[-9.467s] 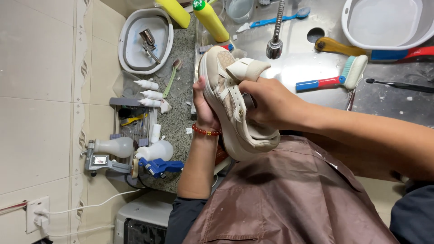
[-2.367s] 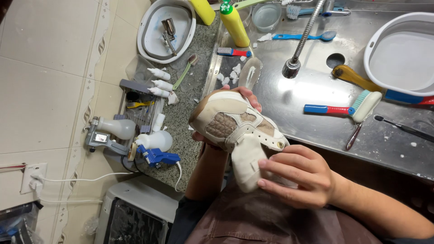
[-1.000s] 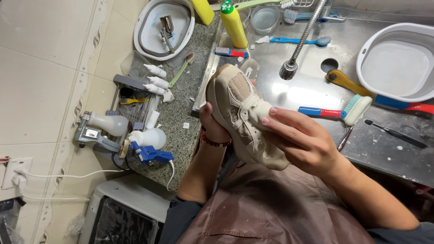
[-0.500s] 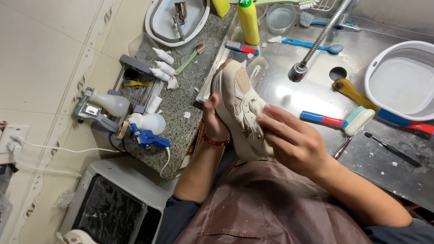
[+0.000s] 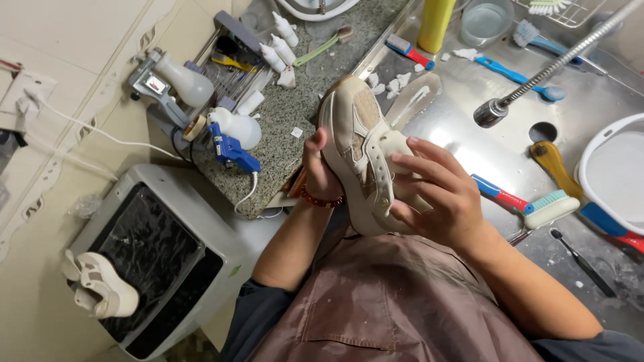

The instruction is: Cleaning a pair of white sneakers by washing the insoles and scrubbing the exterior at a service sink.

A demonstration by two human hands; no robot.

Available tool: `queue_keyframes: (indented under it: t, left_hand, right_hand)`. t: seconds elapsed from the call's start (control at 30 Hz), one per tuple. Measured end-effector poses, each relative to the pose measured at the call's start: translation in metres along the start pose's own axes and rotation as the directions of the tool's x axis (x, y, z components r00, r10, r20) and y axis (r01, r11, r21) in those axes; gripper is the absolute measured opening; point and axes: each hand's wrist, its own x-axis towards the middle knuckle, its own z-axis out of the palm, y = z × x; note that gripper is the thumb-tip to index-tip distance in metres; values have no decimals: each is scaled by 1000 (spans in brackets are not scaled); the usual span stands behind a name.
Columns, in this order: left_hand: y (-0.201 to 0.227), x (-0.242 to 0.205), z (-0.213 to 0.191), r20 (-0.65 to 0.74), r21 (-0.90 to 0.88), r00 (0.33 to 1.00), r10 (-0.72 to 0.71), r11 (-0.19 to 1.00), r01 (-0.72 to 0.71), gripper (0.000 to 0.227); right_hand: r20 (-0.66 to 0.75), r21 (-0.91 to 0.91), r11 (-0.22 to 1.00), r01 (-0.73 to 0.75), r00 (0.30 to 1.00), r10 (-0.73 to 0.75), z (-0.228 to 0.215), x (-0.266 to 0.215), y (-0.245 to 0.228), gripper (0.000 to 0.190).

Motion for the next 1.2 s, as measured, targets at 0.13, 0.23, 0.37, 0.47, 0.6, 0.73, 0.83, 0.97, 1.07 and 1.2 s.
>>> queue_keyframes:
  t: [0.13,0.23,0.37,0.47,0.6,0.73,0.83,0.97,1.07,1.2]
  left_hand:
    - [0,-6,-25,91,-74,996,23,997,-16,83]
    - [15,-15,-7,109,-46,992,64,997,-59,84]
    - [15,-26,-24,55,-16,989,136,991,-136,87]
    - [5,-32,-59,-36,63,982,186,981,-183,87]
    - [4,-46,-75,-30,-22,979,204,979,-204,90]
    - [34,-57,-10,50,106,915,401,908,-404,98]
    - [51,-63,18,175,175,851,494,835,-521,103]
    - [57,-72,24,174,216,821,543,793,-570,106]
    - [59,-78,34,209,225,807,553,775,-590,109]
    - [51,-80,47,238,138,777,582,772,-620,113]
  right_hand:
    - [23,90,996,-10,1000,8,10,-1,-6,26]
    - [0,239,971,-17,1000,18,18,2,-9,29]
    - [58,244,959,-145,989,134,32,1,-7,35]
    - [41,163,965,-207,978,203,45,8,-14,54]
    - [24,270,939,-215,976,216,59,9,-19,59]
    - [96,490,822,-292,955,282,75,-2,-14,50]
    - [169,674,676,-299,953,253,80,-11,-12,45]
    - [195,681,661,-315,948,251,76,-8,-23,40]
    - [189,709,629,-317,946,264,69,-7,-27,36]
    - [111,564,786,-253,967,232,46,-2,-39,33]
